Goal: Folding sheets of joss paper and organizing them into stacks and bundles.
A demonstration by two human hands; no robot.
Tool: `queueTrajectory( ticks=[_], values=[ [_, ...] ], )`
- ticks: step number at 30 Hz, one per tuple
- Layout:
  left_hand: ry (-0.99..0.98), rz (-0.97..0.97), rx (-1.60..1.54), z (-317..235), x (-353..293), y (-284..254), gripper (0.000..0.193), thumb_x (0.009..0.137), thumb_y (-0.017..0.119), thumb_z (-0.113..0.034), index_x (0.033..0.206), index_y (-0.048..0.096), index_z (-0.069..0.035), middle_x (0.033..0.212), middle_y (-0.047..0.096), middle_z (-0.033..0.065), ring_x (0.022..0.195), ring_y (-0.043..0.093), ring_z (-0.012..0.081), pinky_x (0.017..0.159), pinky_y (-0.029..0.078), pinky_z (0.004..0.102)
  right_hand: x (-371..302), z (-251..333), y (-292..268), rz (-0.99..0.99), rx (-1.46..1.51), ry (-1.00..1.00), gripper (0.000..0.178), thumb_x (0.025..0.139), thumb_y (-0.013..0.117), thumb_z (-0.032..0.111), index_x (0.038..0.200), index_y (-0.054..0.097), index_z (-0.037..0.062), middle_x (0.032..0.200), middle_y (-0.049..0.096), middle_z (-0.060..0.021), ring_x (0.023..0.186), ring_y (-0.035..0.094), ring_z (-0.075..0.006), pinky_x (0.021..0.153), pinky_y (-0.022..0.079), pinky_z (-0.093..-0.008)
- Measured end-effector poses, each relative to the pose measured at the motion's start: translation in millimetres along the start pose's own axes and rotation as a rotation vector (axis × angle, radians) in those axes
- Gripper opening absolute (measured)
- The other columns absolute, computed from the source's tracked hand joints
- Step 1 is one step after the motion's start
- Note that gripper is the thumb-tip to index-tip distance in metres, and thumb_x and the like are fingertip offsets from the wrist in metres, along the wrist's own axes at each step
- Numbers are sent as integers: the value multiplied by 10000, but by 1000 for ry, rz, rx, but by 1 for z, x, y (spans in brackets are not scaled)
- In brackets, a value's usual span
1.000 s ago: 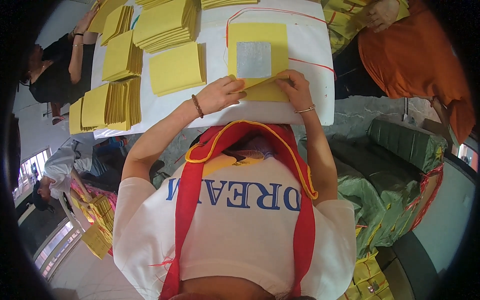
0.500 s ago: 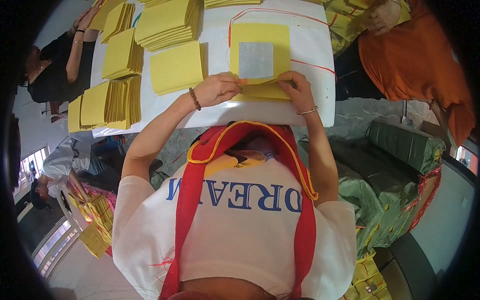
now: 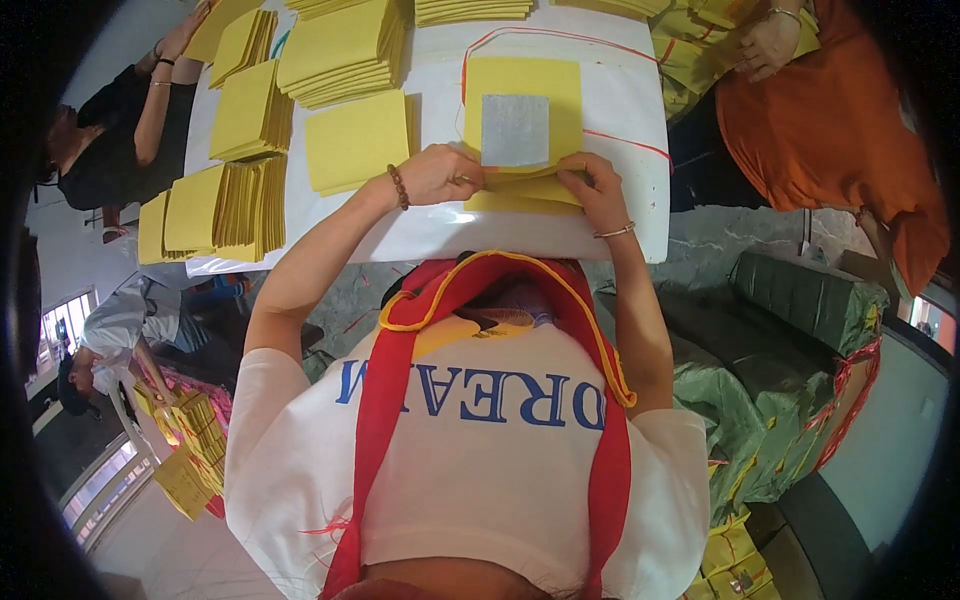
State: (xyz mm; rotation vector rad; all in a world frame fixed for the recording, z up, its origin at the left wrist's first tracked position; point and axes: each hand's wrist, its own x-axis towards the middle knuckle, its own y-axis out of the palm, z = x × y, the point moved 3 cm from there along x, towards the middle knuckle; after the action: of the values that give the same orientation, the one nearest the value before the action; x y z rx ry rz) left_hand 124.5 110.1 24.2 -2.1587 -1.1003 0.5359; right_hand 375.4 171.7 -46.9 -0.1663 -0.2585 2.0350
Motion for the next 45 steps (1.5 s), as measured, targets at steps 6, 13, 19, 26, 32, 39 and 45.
queueTrajectory(
  ticks=[6, 13, 19, 26, 32, 39, 45],
  values=[
    [78, -24, -15, 6, 1, 8, 95, 708, 583, -122, 719, 617, -34, 728, 599, 158, 709, 588, 337, 648, 475, 415, -1, 0, -1, -3, -10, 10, 212, 761, 666, 105, 970, 647, 74, 1000, 615, -60, 955, 531, -171, 802, 434, -285],
    [60, 1, -7, 4, 1, 5, 108, 706, 587, -121, 684, 588, -16, 720, 586, 164, 704, 581, 338, 648, 468, 412, 0, 5, -1, -2, 1, 27, 234, 757, 668, 118, 987, 648, 79, 999, 613, -57, 937, 522, -161, 797, 424, -277],
    [54, 29, 31, 1, 2, 3, 116, 700, 568, -118, 672, 560, -6, 708, 573, 164, 696, 577, 336, 638, 461, 412, 0, 11, -3, 20, 0, 7, 275, 742, 672, 121, 1010, 639, 71, 1035, 605, -42, 971, 517, -149, 813, 418, -271],
    [-21, -117, -32, 3, -5, 5, 161, 734, 552, -116, 866, 548, -25, 753, 580, 146, 698, 581, 319, 632, 461, 399, -7, 28, 0, 69, 95, -60, 265, 734, 663, 80, 997, 633, 66, 1078, 610, -53, 1050, 530, -174, 884, 423, -311],
    [-165, -339, -260, -2, -16, 4, 300, 762, 621, -220, 1007, 569, -55, 972, 585, 119, 867, 551, 306, 743, 449, 396, -3, 8, 2, -55, 8, -125, 174, 753, 649, 41, 925, 627, 54, 1006, 637, -86, 1021, 547, -222, 882, 425, -319],
    [45, -460, 482, 2, -5, 21, 328, 740, 556, -80, 1063, 594, -120, 1095, 564, 33, 972, 505, 222, 815, 407, 348, -5, 16, -4, -108, -90, -236, 269, 712, 669, 60, 976, 615, 61, 1101, 596, -77, 1053, 521, -243, 886, 417, -329],
    [163, -337, 550, -35, -33, 19, 326, 719, 536, -54, 1032, 599, -117, 1003, 597, 15, 911, 531, 186, 766, 402, 312, -38, 79, -11, -60, -605, -479, 367, 667, 677, 138, 1026, 609, 104, 1200, 539, -73, 1102, 489, -277, 911, 353, -371]
  ],
)
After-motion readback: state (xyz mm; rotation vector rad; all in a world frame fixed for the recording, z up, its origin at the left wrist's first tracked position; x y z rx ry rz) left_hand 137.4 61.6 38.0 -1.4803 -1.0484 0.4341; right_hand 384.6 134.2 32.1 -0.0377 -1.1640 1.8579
